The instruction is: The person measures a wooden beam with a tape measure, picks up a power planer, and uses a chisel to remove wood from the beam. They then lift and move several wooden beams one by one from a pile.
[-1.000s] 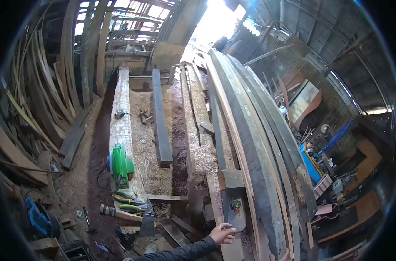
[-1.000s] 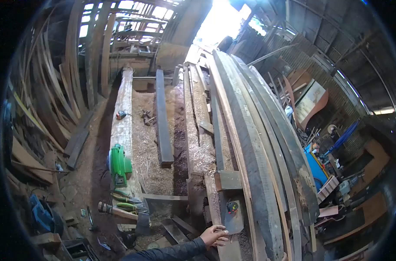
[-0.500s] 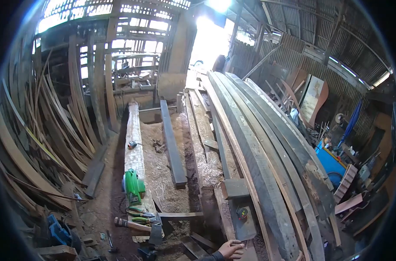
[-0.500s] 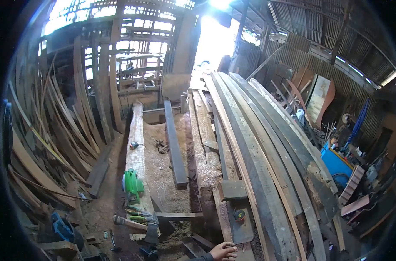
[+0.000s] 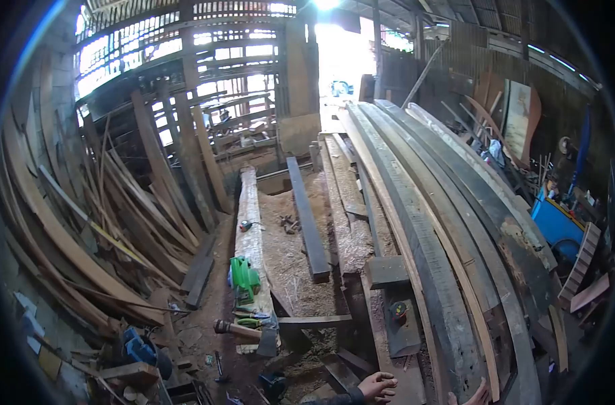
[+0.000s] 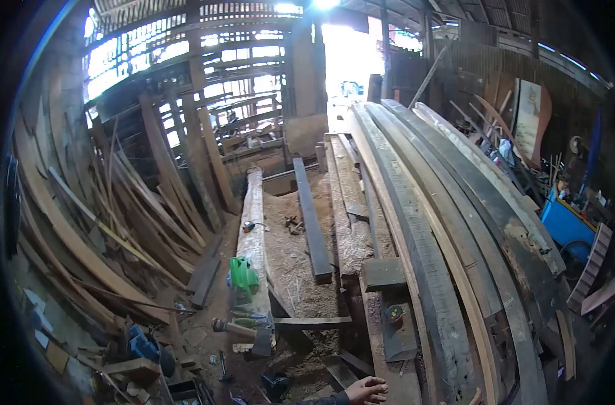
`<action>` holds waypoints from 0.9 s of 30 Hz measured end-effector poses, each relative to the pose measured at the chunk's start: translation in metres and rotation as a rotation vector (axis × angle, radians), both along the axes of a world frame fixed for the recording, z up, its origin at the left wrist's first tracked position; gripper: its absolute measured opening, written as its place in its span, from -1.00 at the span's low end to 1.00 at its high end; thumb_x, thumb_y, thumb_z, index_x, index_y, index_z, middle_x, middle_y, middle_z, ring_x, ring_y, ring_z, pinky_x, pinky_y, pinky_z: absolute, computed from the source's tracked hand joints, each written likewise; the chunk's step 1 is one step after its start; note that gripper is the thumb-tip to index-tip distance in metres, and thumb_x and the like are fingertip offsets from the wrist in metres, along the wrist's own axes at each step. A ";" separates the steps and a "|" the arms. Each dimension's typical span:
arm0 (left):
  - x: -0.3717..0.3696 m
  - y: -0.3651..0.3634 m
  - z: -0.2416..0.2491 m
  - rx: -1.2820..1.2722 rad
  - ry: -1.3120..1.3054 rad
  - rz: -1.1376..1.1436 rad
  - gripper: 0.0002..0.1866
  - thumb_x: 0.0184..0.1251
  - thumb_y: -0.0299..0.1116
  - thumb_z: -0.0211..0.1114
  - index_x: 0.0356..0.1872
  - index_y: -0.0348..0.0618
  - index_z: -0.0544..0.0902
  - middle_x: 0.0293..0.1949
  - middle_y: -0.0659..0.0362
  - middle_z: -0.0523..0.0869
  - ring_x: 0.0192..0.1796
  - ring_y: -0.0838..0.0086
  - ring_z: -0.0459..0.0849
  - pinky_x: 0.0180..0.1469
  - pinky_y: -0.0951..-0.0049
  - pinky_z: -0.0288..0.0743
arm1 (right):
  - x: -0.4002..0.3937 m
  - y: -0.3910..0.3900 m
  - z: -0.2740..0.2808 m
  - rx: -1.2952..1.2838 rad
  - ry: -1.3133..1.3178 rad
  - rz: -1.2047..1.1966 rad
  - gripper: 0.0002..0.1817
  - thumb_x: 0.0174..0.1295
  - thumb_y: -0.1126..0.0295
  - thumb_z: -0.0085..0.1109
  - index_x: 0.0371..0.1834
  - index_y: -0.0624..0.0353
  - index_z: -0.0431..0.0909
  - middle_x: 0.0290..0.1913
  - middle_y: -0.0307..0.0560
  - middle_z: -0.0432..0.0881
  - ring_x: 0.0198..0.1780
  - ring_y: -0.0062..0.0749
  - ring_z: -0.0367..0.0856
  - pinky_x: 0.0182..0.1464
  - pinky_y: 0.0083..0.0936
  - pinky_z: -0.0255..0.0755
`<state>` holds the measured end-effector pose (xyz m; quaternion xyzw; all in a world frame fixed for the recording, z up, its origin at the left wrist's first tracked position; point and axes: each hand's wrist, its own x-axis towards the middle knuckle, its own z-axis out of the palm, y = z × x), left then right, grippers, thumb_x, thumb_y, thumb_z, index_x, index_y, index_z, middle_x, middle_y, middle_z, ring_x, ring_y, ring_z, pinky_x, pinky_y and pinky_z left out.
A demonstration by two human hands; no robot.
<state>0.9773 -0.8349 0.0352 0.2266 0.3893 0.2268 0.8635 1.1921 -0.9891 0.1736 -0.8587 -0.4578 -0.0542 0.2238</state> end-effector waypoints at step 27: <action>0.041 -0.039 -0.034 0.010 0.030 -0.130 -0.46 0.40 -0.11 0.49 0.25 0.00 0.45 -0.05 0.28 0.65 -0.21 0.52 0.68 -0.23 0.37 0.59 | 0.060 -0.041 -0.040 0.313 1.168 0.173 -0.29 0.42 0.11 0.37 0.44 0.38 0.39 0.26 0.01 0.64 0.23 -0.18 0.60 0.29 -0.28 0.44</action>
